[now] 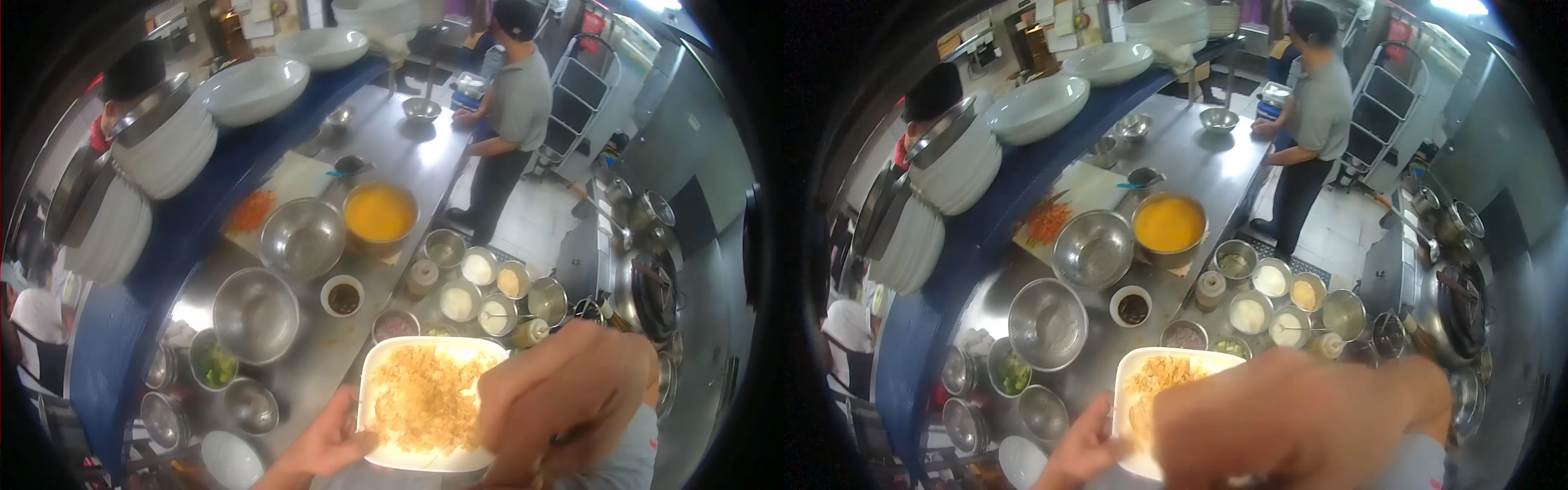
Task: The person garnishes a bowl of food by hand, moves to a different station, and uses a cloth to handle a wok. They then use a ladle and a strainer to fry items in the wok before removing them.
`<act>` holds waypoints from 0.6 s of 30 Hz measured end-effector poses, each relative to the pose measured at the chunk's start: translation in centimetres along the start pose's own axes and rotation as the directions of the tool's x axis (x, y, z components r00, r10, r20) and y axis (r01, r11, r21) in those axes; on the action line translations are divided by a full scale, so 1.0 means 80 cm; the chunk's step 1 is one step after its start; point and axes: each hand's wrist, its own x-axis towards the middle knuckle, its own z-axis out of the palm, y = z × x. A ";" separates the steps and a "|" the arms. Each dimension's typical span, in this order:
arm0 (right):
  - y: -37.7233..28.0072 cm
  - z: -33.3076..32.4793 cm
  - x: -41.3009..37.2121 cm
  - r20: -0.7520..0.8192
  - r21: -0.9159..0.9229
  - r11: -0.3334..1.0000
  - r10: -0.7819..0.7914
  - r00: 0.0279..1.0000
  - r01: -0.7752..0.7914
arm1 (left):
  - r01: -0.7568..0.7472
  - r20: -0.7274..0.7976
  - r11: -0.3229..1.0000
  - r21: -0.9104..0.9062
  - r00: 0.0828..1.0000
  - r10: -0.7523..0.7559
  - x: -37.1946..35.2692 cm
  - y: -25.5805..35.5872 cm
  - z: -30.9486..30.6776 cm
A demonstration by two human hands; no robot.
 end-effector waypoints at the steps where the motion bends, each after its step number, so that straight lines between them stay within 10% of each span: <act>1: 0.003 -0.004 0.003 0.021 -0.007 0.999 0.039 0.999 -0.039 | 0.028 -0.057 1.000 -0.010 0.998 -0.029 -0.005 0.007 0.006; 8: 0.106 0.052 -0.014 0.158 -0.492 0.870 0.040 0.987 0.044 | -0.022 -0.189 1.000 -0.023 0.982 0.017 -0.019 -0.026 0.000; 18: 0.162 0.080 -0.021 -0.080 -0.476 0.870 -0.191 0.978 0.131 | -0.038 -0.163 0.999 0.011 0.986 0.039 -0.024 -0.071 -0.040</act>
